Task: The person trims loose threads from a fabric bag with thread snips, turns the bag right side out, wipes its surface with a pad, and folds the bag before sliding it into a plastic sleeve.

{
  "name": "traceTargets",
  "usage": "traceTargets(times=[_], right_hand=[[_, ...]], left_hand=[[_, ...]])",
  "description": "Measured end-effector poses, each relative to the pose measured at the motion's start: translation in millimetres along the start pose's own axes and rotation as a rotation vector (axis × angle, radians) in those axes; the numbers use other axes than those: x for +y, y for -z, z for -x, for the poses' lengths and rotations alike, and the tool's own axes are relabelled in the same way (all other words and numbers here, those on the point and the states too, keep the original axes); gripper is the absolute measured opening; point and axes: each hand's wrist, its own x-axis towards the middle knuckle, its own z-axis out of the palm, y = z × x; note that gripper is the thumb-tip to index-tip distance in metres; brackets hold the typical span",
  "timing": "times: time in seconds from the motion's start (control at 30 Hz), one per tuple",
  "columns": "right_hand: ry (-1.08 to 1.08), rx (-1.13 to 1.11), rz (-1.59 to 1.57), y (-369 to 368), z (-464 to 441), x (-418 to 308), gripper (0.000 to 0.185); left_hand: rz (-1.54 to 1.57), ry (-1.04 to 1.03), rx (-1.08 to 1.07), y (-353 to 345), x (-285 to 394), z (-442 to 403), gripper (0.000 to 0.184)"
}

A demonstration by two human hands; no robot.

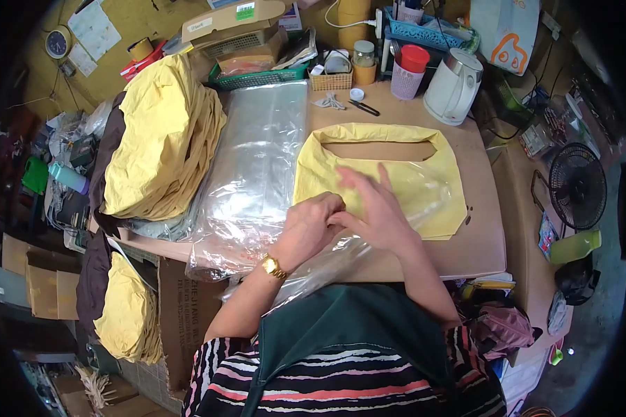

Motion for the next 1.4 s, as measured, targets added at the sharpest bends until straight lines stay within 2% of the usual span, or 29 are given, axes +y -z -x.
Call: traceTargets(times=[0.07,0.1,0.13,0.17,0.2,0.23,0.3,0.33,0.37,0.4,0.43,0.47,0.53,0.57,0.6,0.67,0.7,0.73,0.77,0.8,0.87,0.9,0.93,1.03,1.1,1.13,1.2,1.33,1.4], right_hand=[[-0.264,-0.598,-0.161,-13.0,-5.4,18.9,0.021],[-0.253,-0.607,-0.164,-18.4,-3.0,22.9,0.021],[-0.288,-0.477,-0.271,-23.9,2.3,24.9,0.017],[-0.322,-0.348,-0.379,-29.7,5.6,25.0,0.016],[-0.316,-0.361,-0.388,-36.1,7.0,23.6,0.016],[-0.226,-0.257,-0.279,-42.4,7.7,21.9,0.015],[-0.133,-0.157,-0.177,-54.1,8.7,10.8,0.015],[0.061,-0.106,-0.116,-61.4,8.2,-1.6,0.014],[0.253,-0.053,-0.051,-65.9,8.2,-9.2,0.017],[0.254,-0.058,-0.051,-68.3,5.9,-8.7,0.017],[0.284,-0.018,-0.055,-71.6,1.9,-6.2,0.019],[0.314,0.024,-0.059,-74.9,-0.8,-4.3,0.022],[0.301,0.037,-0.04,-82.0,0.6,-1.9,0.023],[0.286,0.047,-0.022,-84.9,2.6,-1.2,0.023],[0.268,0.06,-0.003,-87.1,4.5,-2.5,0.024],[0.343,0.122,-0.142,-94.4,5.6,-12.7,0.024],[0.217,0.099,-0.146,-96.1,5.5,3.4,0.027],[0.085,0.069,-0.15,-92.7,7.3,16.0,0.029],[-0.289,-0.095,-0.247,-84.5,7.0,22.6,0.026],[-0.286,-0.097,-0.246,-77.6,5.7,25.9,0.026],[-0.524,-0.184,-0.988,-68.6,7.7,27.9,0.018],[-0.397,-0.224,-0.777,-68.4,7.0,30.7,0.011],[-0.398,-0.229,-0.779,-68.5,8.2,29.0,0.011],[-0.537,-0.253,-0.85,-61.8,11.4,18.5,0.016],[-0.529,-0.38,-0.461,-56.9,11.5,16.7,0.008],[-0.531,-0.379,-0.461,-55.9,10.5,14.5,0.008],[-0.448,-0.452,-0.604,-56.7,8.7,9.5,0.006],[-0.39,-0.227,-0.675,-70.8,16.1,15.7,0.014],[-0.107,-0.246,-0.384,-62.9,12.6,8.3,0.01]], left_hand=[[0.057,0.091,-0.034,27.2,1.1,4.8,0.024],[0.01,0.147,-0.133,36.6,-6.5,8.2,0.024],[0.008,0.159,-0.124,37.6,-16.4,10.9,0.024],[0.346,0.247,-0.063,33.2,-30.1,14.3,0.023],[0.684,0.331,0.004,28.3,-41.3,19.3,0.022],[0.951,0.39,0.123,18.8,-41.5,19.1,0.028],[1.083,0.505,0.115,14.0,-38.8,17.3,0.031],[1.22,0.61,0.095,10.2,-35.7,14.9,0.035],[1.344,0.579,0.145,-11.2,-38.7,13.9,0.036],[1.469,0.542,0.194,-34.2,-39.9,12.6,0.037],[1.54,0.744,0.216,-29.5,-19.6,8.9,0.034],[1.541,0.741,0.216,-29.2,-21.1,11.4,0.034],[1.607,0.658,-0.012,-30.2,-28.1,16.2,0.033],[1.417,0.772,0.055,-37.3,-27.3,13.6,0.032],[1.417,0.774,0.053,-32.5,-19.4,12.6,0.032],[1.514,0.879,0.254,-15.8,0.4,8.0,0.035],[1.513,0.875,0.249,-20.3,-12.8,10.6,0.035],[1.685,0.738,0.183,-30.4,-35.2,19.7,0.031],[1.848,0.592,0.118,-35.1,-48.3,25.8,0.028],[1.849,0.588,0.122,-25.8,-43.5,22.5,0.028],[1.443,0.519,0.239,-0.2,-27.8,17.1,0.022],[1.326,0.478,0.253,1.4,-35.4,18.7,0.022],[1.326,0.482,0.257,-1.1,-43.2,21.8,0.022],[1.222,0.47,0.274,-7.3,-56.3,27.8,0.022],[1.217,0.535,0.196,-6.6,-56.6,27.4,0.02],[1.218,0.536,0.194,-7.7,-52.3,25.3,0.02],[1.013,0.432,0.421,-8.4,-38.0,19.4,0.02],[1.088,0.482,0.368,-4.7,-29.2,20.9,0.019],[1.104,0.433,0.503,-15.5,-35.2,18.9,0.021]])
